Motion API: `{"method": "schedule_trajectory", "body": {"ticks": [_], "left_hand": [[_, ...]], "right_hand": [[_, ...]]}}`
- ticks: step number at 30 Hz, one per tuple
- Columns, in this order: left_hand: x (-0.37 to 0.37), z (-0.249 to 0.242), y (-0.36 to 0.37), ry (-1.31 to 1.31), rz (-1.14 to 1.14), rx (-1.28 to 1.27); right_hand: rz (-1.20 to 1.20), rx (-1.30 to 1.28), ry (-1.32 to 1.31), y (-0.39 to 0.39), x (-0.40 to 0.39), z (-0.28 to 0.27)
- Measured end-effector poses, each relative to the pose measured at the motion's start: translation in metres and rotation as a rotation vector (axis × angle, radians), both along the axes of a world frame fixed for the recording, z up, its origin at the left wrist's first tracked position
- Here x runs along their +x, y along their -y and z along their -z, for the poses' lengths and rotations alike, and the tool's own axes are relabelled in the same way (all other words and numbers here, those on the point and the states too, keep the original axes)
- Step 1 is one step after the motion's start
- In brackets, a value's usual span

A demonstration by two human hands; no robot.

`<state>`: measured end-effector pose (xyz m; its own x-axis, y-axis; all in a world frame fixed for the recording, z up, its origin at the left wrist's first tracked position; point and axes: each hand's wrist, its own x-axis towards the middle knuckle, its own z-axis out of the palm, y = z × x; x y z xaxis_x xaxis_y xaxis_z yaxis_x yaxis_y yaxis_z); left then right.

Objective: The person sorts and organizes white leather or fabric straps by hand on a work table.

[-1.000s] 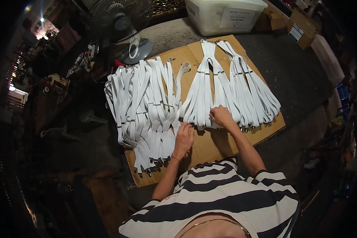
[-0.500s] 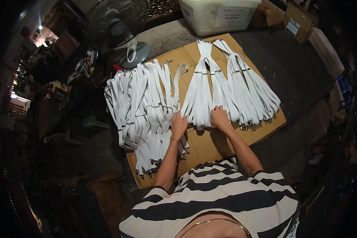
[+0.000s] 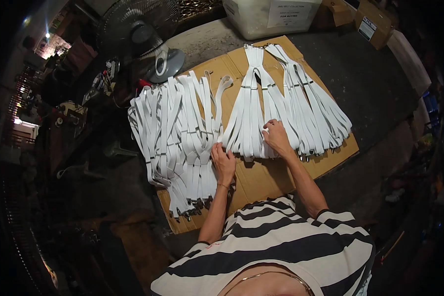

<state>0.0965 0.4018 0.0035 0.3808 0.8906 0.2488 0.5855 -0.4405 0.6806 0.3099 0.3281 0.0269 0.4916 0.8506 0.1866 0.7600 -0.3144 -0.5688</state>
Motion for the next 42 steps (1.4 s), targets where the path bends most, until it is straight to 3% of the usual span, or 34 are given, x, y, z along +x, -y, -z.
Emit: {"method": "schedule_trajectory", "body": {"ticks": [6,12,16,18,21,23,26,30,42], "left_hand": [[0.029,-0.015,-0.022,0.062,0.059,0.021],[0.125,-0.016,-0.1,0.073,0.259,0.082],[0.204,0.012,-0.155,-0.016,0.366,0.032],[0.239,0.02,-0.173,-0.104,0.358,-0.072],[0.277,0.025,-0.191,-0.128,0.324,-0.221],[0.287,0.03,-0.189,-0.184,0.25,-0.26],[0.295,0.021,-0.183,-0.299,0.16,-0.217],[0.297,0.024,-0.182,-0.338,0.147,-0.12],[0.28,0.039,-0.191,-0.341,0.116,-0.015]], "right_hand": [[0.075,0.033,-0.038,-0.037,0.064,-0.008],[0.188,0.038,-0.24,-0.111,0.14,0.014],[0.205,0.103,-0.174,-0.164,0.176,0.026],[0.197,0.0,-0.169,-0.181,0.187,0.021],[0.173,-0.106,-0.204,-0.208,0.207,0.056],[0.178,-0.313,-0.235,-0.215,0.199,0.058],[0.288,-0.335,-0.284,-0.215,0.188,0.044],[0.259,-0.187,-0.187,-0.211,0.182,0.049],[0.16,-0.175,-0.203,-0.224,0.177,0.062]]}}
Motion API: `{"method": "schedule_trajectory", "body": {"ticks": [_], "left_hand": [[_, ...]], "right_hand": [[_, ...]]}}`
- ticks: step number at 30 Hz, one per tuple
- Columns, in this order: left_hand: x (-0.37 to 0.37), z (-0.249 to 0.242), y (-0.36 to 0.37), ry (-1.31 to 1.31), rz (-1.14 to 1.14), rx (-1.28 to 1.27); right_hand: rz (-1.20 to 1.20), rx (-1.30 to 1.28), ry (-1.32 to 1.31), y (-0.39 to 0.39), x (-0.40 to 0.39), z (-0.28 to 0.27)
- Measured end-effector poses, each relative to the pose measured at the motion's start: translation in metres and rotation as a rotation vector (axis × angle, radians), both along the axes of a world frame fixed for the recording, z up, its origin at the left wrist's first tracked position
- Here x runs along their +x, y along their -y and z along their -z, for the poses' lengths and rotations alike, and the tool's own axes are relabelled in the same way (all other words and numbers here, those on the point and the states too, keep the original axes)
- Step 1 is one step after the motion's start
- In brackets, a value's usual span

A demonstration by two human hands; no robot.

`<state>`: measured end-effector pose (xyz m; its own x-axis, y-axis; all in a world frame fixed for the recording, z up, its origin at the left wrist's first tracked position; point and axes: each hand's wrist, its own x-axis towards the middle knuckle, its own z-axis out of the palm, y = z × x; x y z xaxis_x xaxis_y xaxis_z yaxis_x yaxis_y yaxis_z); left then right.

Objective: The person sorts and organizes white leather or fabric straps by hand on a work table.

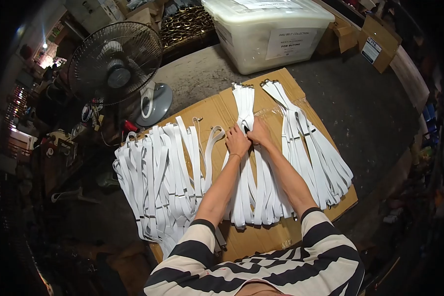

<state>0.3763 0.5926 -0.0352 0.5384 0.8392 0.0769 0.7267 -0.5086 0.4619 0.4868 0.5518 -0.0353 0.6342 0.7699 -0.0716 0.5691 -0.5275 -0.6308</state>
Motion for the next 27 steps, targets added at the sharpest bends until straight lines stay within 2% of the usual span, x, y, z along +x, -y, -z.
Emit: {"method": "schedule_trajectory", "body": {"ticks": [3,4,6,8,10,11,14,16,20,24,26,27], "left_hand": [[-0.008,-0.015,-0.011,0.02,0.081,-0.206],[-0.013,-0.016,-0.014,0.014,0.08,-0.205],[-0.025,-0.016,-0.016,0.183,0.149,-0.244],[-0.048,-0.016,-0.007,0.225,0.196,-0.183],[-0.082,-0.027,0.01,0.358,0.347,-0.152],[-0.105,-0.034,0.025,0.345,0.35,-0.174],[-0.182,-0.065,0.089,0.327,0.273,-0.259],[-0.232,-0.063,0.131,0.286,0.184,-0.235],[-0.294,-0.071,0.208,0.227,0.044,-0.168],[-0.32,-0.059,0.252,0.267,-0.1,-0.128],[-0.331,-0.041,0.263,0.103,0.006,-0.095],[-0.334,-0.031,0.268,0.106,0.047,0.011]], "right_hand": [[-0.088,0.082,-0.069,0.002,0.009,0.001],[-0.088,0.083,-0.075,0.002,0.014,0.005],[-0.12,0.207,0.057,0.005,0.02,0.019],[-0.126,0.153,-0.038,0.025,0.016,-0.017],[-0.016,0.338,-0.226,0.046,0.016,-0.02],[0.015,0.435,-0.159,0.061,0.012,-0.024],[0.043,0.449,-0.333,0.12,-0.01,-0.052],[0.044,0.452,-0.273,0.153,-0.045,-0.065],[-0.244,0.308,-0.371,0.177,-0.119,-0.081],[-0.673,0.184,-0.285,0.142,-0.188,-0.076],[-0.848,0.211,-0.106,0.118,-0.22,-0.054],[-0.867,0.214,-0.108,0.115,-0.232,-0.037]]}}
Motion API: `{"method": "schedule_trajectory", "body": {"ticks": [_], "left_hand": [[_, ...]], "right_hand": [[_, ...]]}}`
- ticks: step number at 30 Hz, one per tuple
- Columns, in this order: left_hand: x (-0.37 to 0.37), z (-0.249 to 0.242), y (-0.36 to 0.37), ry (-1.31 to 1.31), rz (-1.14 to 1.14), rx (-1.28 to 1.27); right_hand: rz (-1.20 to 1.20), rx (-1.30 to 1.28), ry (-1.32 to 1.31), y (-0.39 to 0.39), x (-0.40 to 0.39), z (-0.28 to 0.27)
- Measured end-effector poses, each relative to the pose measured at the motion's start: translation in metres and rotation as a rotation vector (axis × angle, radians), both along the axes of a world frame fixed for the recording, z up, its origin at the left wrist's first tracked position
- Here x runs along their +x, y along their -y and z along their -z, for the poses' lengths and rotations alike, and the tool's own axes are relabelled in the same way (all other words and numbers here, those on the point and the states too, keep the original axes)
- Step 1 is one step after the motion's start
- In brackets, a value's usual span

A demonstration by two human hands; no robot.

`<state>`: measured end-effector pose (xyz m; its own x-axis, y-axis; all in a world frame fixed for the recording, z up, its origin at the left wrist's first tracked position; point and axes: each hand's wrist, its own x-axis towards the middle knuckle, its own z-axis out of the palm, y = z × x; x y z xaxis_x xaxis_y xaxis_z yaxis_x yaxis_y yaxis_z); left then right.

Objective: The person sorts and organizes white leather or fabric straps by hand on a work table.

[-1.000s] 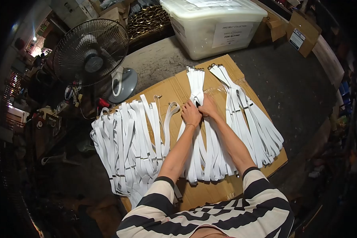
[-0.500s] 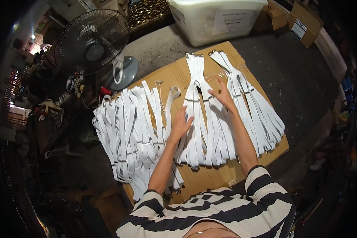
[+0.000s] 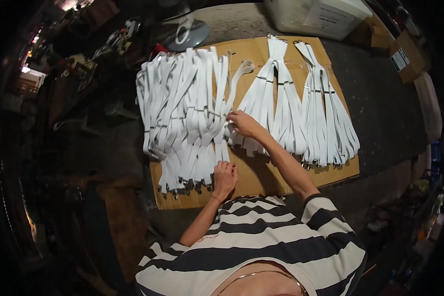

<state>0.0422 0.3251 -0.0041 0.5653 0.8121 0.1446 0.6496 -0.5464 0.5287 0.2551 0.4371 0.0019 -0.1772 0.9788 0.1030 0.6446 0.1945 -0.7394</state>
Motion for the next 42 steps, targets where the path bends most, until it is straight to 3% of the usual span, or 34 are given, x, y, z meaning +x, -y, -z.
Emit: {"method": "schedule_trajectory", "body": {"ticks": [3,9,11,13,15,17,19,25,27,29,30,31,33,34,37,42], "left_hand": [[-0.009,-0.006,0.008,-0.094,-0.03,0.014],[-0.033,0.004,0.001,-0.03,-0.096,0.087],[-0.035,-0.004,-0.002,-0.018,-0.085,0.102],[-0.036,-0.014,-0.002,-0.009,-0.132,0.142],[-0.042,-0.015,-0.002,0.025,-0.133,0.122],[-0.044,-0.017,-0.011,0.066,-0.132,0.114],[-0.046,-0.02,-0.028,0.121,-0.215,0.103],[-0.023,-0.015,-0.088,-0.007,-0.374,0.157],[-0.017,-0.001,-0.108,0.011,-0.419,-0.192],[-0.018,0.019,-0.129,0.169,-0.444,-0.114],[-0.024,0.032,-0.146,0.275,-0.369,-0.152],[-0.031,0.038,-0.158,0.379,-0.293,-0.191],[-0.043,-0.021,-0.153,0.535,-0.434,-0.433],[-0.056,-0.01,-0.167,0.655,-0.357,-0.527],[-0.083,-0.055,-0.171,0.679,-0.313,-0.512],[-0.116,-0.071,-0.183,0.918,-0.33,-0.5]], "right_hand": [[-0.068,0.175,0.204,-0.008,-0.022,0.018],[0.005,-0.025,0.346,0.003,-0.029,0.013],[0.051,0.076,0.334,0.01,-0.036,0.004],[0.221,0.289,0.048,0.017,-0.046,-0.005],[0.282,0.314,0.012,0.035,-0.058,-0.025],[0.436,-0.012,-0.255,0.059,-0.069,-0.031],[0.449,-0.215,-0.276,0.076,-0.081,-0.026],[0.492,-0.289,-0.258,0.088,-0.128,0.013],[0.496,-0.292,-0.345,0.069,-0.138,0.058],[0.637,-0.275,-0.709,0.05,-0.145,0.105],[0.651,-0.379,-0.809,0.053,-0.148,0.067],[0.655,-0.373,-0.813,0.052,-0.15,0.049],[0.689,-0.484,-0.899,0.049,-0.155,0.032],[0.695,-0.503,-0.833,0.044,-0.155,0.037],[0.76,-0.452,-0.785,0.039,-0.159,0.035],[0.886,-0.383,-0.804,0.025,-0.168,0.045]]}}
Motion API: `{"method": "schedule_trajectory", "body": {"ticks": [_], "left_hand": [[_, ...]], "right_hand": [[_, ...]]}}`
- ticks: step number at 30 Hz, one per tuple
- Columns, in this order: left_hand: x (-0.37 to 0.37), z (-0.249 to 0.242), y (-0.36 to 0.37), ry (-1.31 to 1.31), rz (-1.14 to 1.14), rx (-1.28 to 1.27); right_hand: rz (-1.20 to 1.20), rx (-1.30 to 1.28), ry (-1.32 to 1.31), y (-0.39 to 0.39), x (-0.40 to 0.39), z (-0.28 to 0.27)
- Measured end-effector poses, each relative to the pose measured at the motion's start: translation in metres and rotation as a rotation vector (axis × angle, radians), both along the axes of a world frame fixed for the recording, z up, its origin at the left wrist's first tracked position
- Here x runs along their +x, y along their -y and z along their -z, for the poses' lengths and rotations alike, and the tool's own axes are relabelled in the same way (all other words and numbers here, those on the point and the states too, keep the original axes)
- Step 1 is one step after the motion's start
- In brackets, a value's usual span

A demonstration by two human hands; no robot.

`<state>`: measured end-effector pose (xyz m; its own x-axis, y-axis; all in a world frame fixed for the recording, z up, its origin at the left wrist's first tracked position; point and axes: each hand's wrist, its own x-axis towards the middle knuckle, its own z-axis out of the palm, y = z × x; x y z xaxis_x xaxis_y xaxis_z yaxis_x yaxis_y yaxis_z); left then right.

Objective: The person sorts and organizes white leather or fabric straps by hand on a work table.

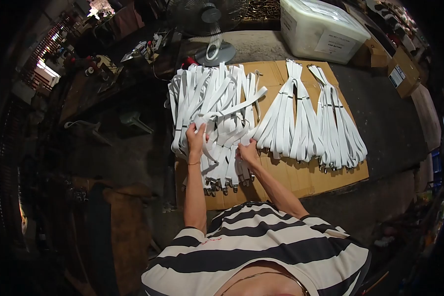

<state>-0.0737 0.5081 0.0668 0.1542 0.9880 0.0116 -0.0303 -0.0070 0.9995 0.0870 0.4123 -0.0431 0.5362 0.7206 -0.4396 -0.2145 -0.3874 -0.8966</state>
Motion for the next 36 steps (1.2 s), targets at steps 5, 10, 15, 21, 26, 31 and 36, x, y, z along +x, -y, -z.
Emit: {"method": "schedule_trajectory", "body": {"ticks": [5,10,15,21,26,31,36], "left_hand": [[-0.015,-0.029,-0.006,0.224,0.011,-0.048],[-0.028,-0.065,0.018,0.432,0.418,-0.148],[-0.03,-0.102,0.031,0.594,0.401,-0.023],[-0.052,-0.153,0.038,0.901,0.448,0.209],[-0.067,-0.171,0.061,0.955,0.534,0.309],[-0.058,-0.187,0.083,0.805,0.411,0.208],[-0.052,-0.2,0.076,0.635,0.436,0.153]], "right_hand": [[0.04,-0.084,0.199,-0.007,0.003,0.025],[0.039,-0.05,0.243,-0.009,0.012,0.048],[-0.096,-0.061,0.191,-0.004,0.01,0.013],[-0.04,0.059,0.214,-0.02,0.002,-0.014],[-0.096,0.144,0.207,-0.056,0.005,-0.027],[-0.092,0.354,0.235,-0.119,0.028,-0.029],[-0.181,0.431,0.265,-0.167,0.076,-0.122]]}}
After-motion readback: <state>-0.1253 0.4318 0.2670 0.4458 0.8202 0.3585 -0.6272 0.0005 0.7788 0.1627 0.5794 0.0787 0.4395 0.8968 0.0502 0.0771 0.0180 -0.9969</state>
